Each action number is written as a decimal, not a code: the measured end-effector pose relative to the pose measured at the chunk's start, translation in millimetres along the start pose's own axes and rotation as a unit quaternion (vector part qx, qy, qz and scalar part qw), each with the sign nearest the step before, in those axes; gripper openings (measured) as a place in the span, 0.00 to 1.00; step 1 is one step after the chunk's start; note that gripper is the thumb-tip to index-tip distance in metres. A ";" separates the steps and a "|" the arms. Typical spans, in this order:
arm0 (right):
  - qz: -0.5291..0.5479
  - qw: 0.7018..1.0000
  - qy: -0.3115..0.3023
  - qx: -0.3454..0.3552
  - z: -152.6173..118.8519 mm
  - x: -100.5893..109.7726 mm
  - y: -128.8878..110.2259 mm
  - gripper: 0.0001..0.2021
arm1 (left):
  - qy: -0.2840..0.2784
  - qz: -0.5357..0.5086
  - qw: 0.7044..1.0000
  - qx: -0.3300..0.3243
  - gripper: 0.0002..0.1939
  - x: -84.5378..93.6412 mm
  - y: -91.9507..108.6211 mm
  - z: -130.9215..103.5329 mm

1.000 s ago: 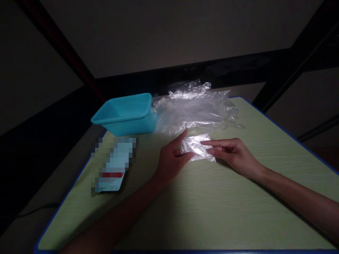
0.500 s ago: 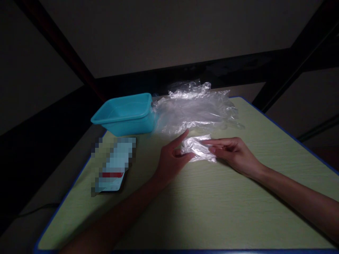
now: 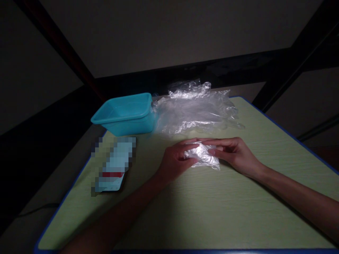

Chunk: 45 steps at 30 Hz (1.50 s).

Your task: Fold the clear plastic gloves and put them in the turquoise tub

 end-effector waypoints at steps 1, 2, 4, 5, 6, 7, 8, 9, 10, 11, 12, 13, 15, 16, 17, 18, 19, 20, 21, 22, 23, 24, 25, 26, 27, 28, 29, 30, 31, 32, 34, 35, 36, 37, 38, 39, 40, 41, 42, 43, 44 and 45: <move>-0.001 1.000 0.001 0.007 -0.6 -0.1 -1.9 0.13 | 0.001 0.002 1.000 0.002 0.18 0.4 0.0 0.0; -0.005 1.000 0.002 0.010 -1.0 -0.2 -2.8 0.13 | 0.001 0.003 1.000 0.009 0.18 0.6 -0.7 -0.2; -0.021 1.000 0.001 0.009 -1.5 -1.0 -2.1 0.14 | -0.003 -0.002 0.999 0.033 0.19 0.1 -4.4 -1.4; -0.029 1.000 0.000 0.007 -1.7 -1.3 -1.3 0.14 | -0.004 -0.005 0.999 0.046 0.19 0.1 -6.4 -2.1; -0.036 0.999 -0.001 0.007 -1.8 -1.7 -0.5 0.15 | -0.003 -0.008 0.998 0.055 0.18 0.7 -7.7 -2.7; -0.040 0.999 -0.005 0.008 -1.9 -2.4 0.1 0.15 | 0.000 -0.011 0.998 0.058 0.17 1.5 -8.0 -2.9; -0.043 0.999 -0.011 0.008 -2.0 -3.6 0.7 0.16 | 0.004 -0.014 0.998 0.056 0.17 2.3 -7.6 -2.7; -0.046 0.999 -0.019 0.009 -2.2 -5.2 1.0 0.16 | 0.006 -0.016 0.998 0.053 0.16 2.9 -7.0 -2.3; -0.048 0.998 -0.028 0.009 -2.4 -7.3 1.3 0.17 | 0.008 -0.015 0.999 0.052 0.15 3.3 -6.6 -1.9; -0.051 0.998 -0.041 0.009 -2.8 -10.0 1.5 0.18 | 0.006 -0.010 0.999 0.052 0.15 3.2 -6.5 -1.6; -0.053 0.997 -0.053 0.010 -3.3 -12.8 1.3 0.18 | 0.005 -0.002 0.999 0.052 0.15 3.1 -6.4 -1.2; -0.054 0.996 -0.066 0.012 -4.0 -15.5 0.8 0.19 | 0.003 0.011 0.999 0.052 0.15 3.0 -6.0 -0.7; -0.053 0.995 -0.084 0.015 -5.2 -19.7 -0.4 0.20 | 0.002 0.037 0.998 0.046 0.15 3.2 -3.8 0.2; -0.051 0.995 -0.090 0.015 -5.5 -20.9 -0.5 0.20 | 0.001 0.046 0.998 0.042 0.14 3.0 -2.6 0.5; -0.049 0.994 -0.092 0.013 -5.6 -21.5 -0.2 0.20 | 0.000 0.050 0.998 0.040 0.15 2.6 -1.8 0.5; -0.048 0.994 -0.093 0.011 -5.6 -21.7 0.2 0.21 | -0.001 0.051 0.998 0.040 0.15 2.0 -1.6 0.3; -0.046 0.994 -0.094 0.008 -5.5 -21.7 1.0 0.21 | -0.002 0.049 0.998 0.043 0.16 1.6 -1.9 -0.1; -0.044 0.995 -0.093 0.006 -5.4 -21.5 1.8 0.21 | -0.003 0.046 0.998 0.047 0.16 1.3 -2.7 -0.6; -0.042 0.995 -0.093 0.005 -5.4 -21.2 2.4 0.21 | -0.003 0.040 0.998 0.053 0.17 1.0 -4.2 -1.3; -0.039 0.995 -0.093 0.004 -5.2 -20.8 3.0 0.21 | -0.003 0.034 0.998 0.059 0.19 0.7 -6.0 -1.9; -0.037 0.995 -0.091 0.004 -5.0 -20.3 3.6 0.21 | -0.004 0.029 0.997 0.064 0.20 0.4 -7.7 -2.5; -0.034 0.996 -0.088 0.003 -4.6 -19.5 4.2 0.21 | -0.004 0.027 0.997 0.067 0.20 0.3 -9.0 -2.8; -0.031 0.996 -0.087 0.000 -4.2 -19.0 5.0 0.21 | -0.005 0.026 0.997 0.067 0.21 0.3 -10.2 -3.0; -0.028 0.996 -0.086 -0.003 -3.7 -18.8 5.7 0.21 | -0.007 0.026 0.997 0.068 0.21 0.1 -11.5 -3.2; -0.025 0.996 -0.087 -0.005 -3.2 -18.9 6.2 0.22 | -0.009 0.025 0.997 0.068 0.22 -0.2 -12.8 -3.3; -0.021 0.996 -0.087 -0.006 -2.8 -18.9 6.1 0.22 | -0.011 0.023 0.997 0.069 0.22 -0.4 -14.1 -3.5; -0.018 0.996 -0.086 -0.005 -2.5 -18.8 5.5 0.22 | -0.012 0.019 0.997 0.070 0.23 -0.6 -15.3 -3.5; -0.017 0.996 -0.084 -0.003 -2.3 -18.6 4.7 0.22 | -0.012 0.014 0.997 0.071 0.24 -0.6 -16.3 -3.6; -0.017 0.997 -0.082 -0.001 -2.2 -18.2 3.6 0.21 | -0.010 0.009 0.997 0.070 0.25 -0.3 -16.8 -3.4; -0.017 0.997 -0.077 0.001 -2.1 -17.4 2.7 0.21 | -0.007 0.005 0.998 0.069 0.27 0.3 -16.7 -3.1; -0.016 0.998 -0.062 0.000 -1.9 -14.9 2.1 0.20 | 0.001 -0.005 0.998 0.065 0.29 1.3 -15.7 -2.2; -0.013 0.999 -0.052 -0.001 -1.7 -13.0 2.0 0.19 | 0.004 -0.013 0.998 0.065 0.30 1.4 -15.4 -1.8; -0.009 0.999 -0.043 -0.002 -1.3 -11.2 2.4 0.19 | 0.009 -0.022 0.997 0.067 0.31 1.6 -15.4 -1.5; -0.001 0.999 -0.035 -0.004 -0.9 -9.7 2.9 0.19 | 0.017 -0.032 0.997 0.068 0.32 2.4 -15.4 -1.3; 0.013 0.999 -0.032 -0.004 -0.3 -8.8 3.4 0.19 | 0.026 -0.041 0.996 0.070 0.32 3.5 -15.6 -1.1; 0.032 0.999 -0.033 -0.006 0.3 -8.6 3.9 0.21 | 0.037 -0.047 0.996 0.069 0.32 5.1 -15.6 -1.0; 0.053 0.998 -0.037 -0.009 1.0 -9.0 4.8 0.23 | 0.047 -0.048 0.995 0.068 0.32 7.0 -15.6 -0.9; 0.074 0.996 -0.042 -0.015 1.8 -9.6 5.9 0.26 | 0.057 -0.046 0.995 0.066 0.31 8.9 -15.2 -0.7; 0.094 0.994 -0.046 -0.023 2.6 -10.1 7.2 0.28 | 0.064 -0.041 0.995 0.062 0.31 10.7 -14.6 -0.6; 0.111 0.992 -0.050 -0.035 3.3 -10.7 9.2 0.31 | 0.071 -0.036 0.995 0.060 0.31 12.3 -14.2 -0.6; 0.123 0.990 -0.053 -0.050 4.0 -11.3 11.6 0.32 | 0.076 -0.031 0.995 0.059 0.31 13.8 -13.8 -0.7; 0.136 0.987 -0.053 -0.066 4.5 -11.6 14.3 0.32 | 0.082 -0.029 0.995 0.058 0.32 15.2 -13.5 -0.9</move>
Point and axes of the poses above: each hand's wrist, its own z-axis towards the middle knuckle, its own x-axis out of the back of the hand, y = z × x, the point moved 10 cm from there along z, towards the middle knuckle, and after that the axes turned 10 degrees about -x, right-handed, at the moved point
